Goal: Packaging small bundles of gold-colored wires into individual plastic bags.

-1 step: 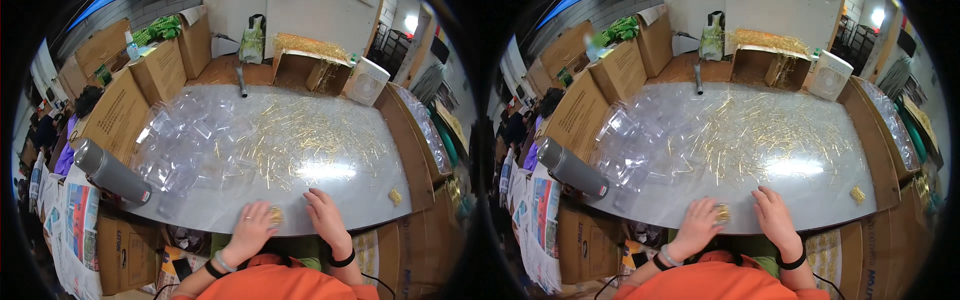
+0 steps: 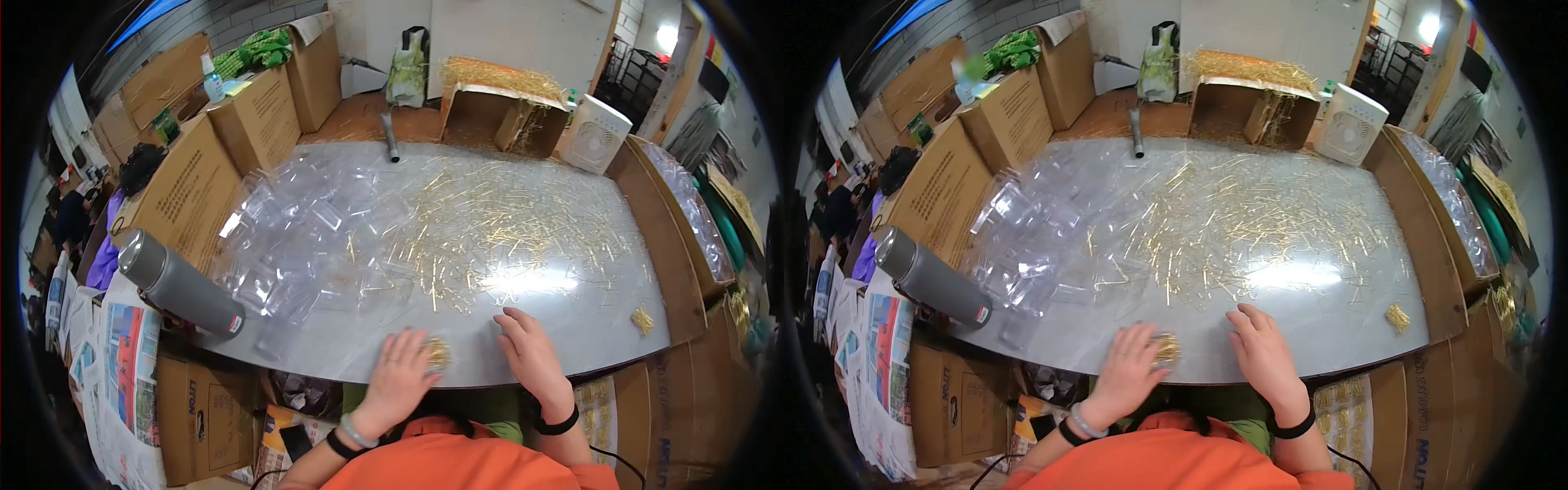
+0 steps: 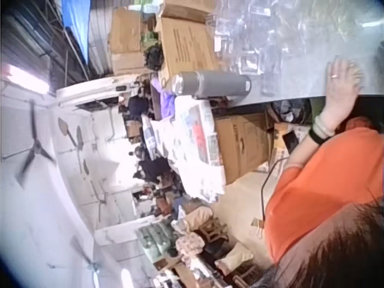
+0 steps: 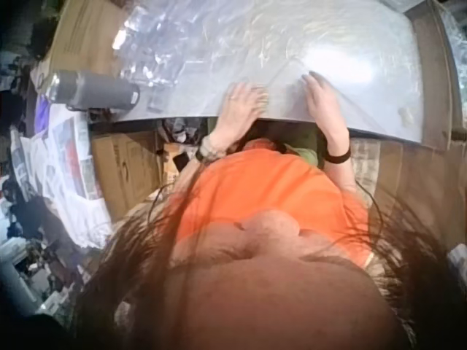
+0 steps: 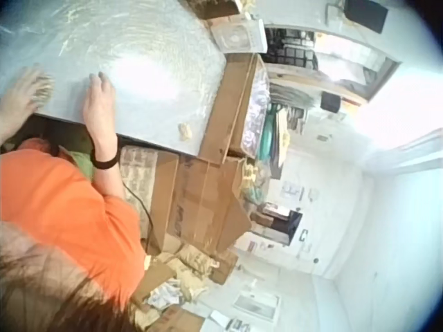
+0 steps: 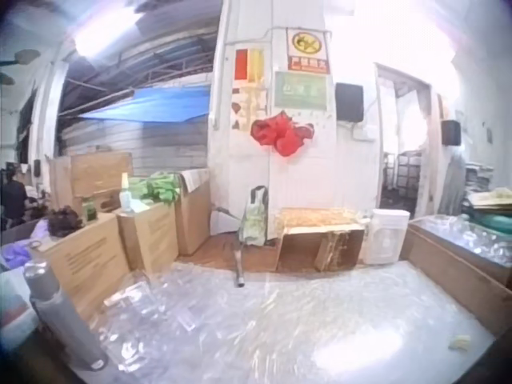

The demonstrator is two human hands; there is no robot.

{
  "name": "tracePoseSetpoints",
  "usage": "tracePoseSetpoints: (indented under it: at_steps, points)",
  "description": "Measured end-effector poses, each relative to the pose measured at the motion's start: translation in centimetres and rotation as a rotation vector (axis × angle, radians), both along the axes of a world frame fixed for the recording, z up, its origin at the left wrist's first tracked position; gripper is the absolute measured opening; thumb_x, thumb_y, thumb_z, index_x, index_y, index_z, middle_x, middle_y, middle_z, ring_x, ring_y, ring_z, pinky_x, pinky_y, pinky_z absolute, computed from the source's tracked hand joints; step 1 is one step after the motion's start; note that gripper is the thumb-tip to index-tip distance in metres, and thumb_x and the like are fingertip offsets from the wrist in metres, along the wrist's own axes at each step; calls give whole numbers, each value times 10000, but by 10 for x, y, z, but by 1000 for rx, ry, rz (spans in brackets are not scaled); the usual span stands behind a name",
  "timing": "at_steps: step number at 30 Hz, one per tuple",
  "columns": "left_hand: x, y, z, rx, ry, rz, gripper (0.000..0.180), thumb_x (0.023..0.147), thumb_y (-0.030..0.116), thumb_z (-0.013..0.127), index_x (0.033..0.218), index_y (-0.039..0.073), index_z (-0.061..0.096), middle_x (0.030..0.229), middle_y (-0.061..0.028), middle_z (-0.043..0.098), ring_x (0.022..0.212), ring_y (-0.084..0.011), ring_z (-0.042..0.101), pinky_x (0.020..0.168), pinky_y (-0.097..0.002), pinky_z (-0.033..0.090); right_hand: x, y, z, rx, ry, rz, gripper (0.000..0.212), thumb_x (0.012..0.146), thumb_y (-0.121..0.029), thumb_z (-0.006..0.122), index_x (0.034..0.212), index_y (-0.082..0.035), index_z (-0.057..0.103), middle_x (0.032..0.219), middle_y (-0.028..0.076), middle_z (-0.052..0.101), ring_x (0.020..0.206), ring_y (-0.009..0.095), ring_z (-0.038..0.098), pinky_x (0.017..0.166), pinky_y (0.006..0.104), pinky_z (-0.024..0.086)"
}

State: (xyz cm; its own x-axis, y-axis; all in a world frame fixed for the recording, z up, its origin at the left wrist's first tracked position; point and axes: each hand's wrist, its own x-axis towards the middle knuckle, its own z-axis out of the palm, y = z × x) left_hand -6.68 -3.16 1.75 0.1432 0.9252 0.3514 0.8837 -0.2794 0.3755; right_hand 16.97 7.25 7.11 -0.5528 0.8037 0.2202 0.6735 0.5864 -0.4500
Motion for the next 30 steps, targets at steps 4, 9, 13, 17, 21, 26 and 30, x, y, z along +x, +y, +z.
tracePoseSetpoints:
  at_steps: [4, 9, 13, 17, 21, 26, 30]
  points:
    - [-28, -16, -5, -8, 3, 53, 499, 906, 256, 710, 1296, -19, 563, 1466, -212, 445, 1412, -421, 370, 1170, -562, 299, -2, 26, -15, 65, -122, 21, 473, 944, -200, 656, 1366, -34, 525, 1454, 240, 481, 1352, 450, 435, 1110, 495, 400]
    - [-27, -17, -4, -1, -16, 40, 459, 961, 273, 654, 1298, -24, 565, 1487, -223, 426, 1439, -435, 329, 1174, -582, 277, -15, 45, -30, 61, -166, -16, 622, 990, -415, 589, 1453, -21, 458, 1533, 246, 408, 1442, 452, 338, 1166, 517, 329]
    - [-27, -17, -7, 31, 9, 118, 465, 968, 283, 647, 1305, -25, 563, 1492, -227, 419, 1437, -450, 322, 1169, -584, 278, -2, 30, -55, 54, -216, 112, 653, 995, -454, 563, 1450, 1, 449, 1537, 246, 405, 1438, 459, 340, 1166, 513, 328]
    - [-24, -18, -4, 103, 39, 188, 475, 960, 283, 660, 1310, -21, 561, 1468, -226, 442, 1406, -453, 355, 1156, -578, 291, 14, 20, -35, 2, -211, 170, 666, 988, -462, 573, 1449, 3, 448, 1539, 231, 406, 1435, 458, 345, 1152, 511, 349]
    - [-5, -26, 5, 229, -125, 78, 445, 930, 224, 695, 1280, -26, 580, 1373, -218, 522, 1288, -433, 478, 1099, -536, 375, -12, 55, 1, -26, -302, 235, 684, 969, -505, 585, 1466, -54, 452, 1534, 219, 410, 1413, 458, 375, 1113, 544, 392]
    - [29, -21, -15, 152, -200, -188, 370, 896, 124, 705, 1214, -42, 615, 1290, -206, 576, 1185, -399, 563, 1030, -490, 453, -59, 106, -20, 68, -474, 306, 702, 957, -606, 529, 1493, -162, 445, 1566, 163, 371, 1406, 436, 380, 1060, 646, 396]
    - [32, -20, -21, 115, -182, -200, 405, 895, 110, 693, 1249, -57, 588, 1319, -220, 553, 1246, -416, 530, 1056, -503, 438, -52, 99, -34, 89, -495, 375, 709, 957, -638, 497, 1500, -185, 441, 1599, 114, 332, 1437, 422, 341, 1052, 679, 377]
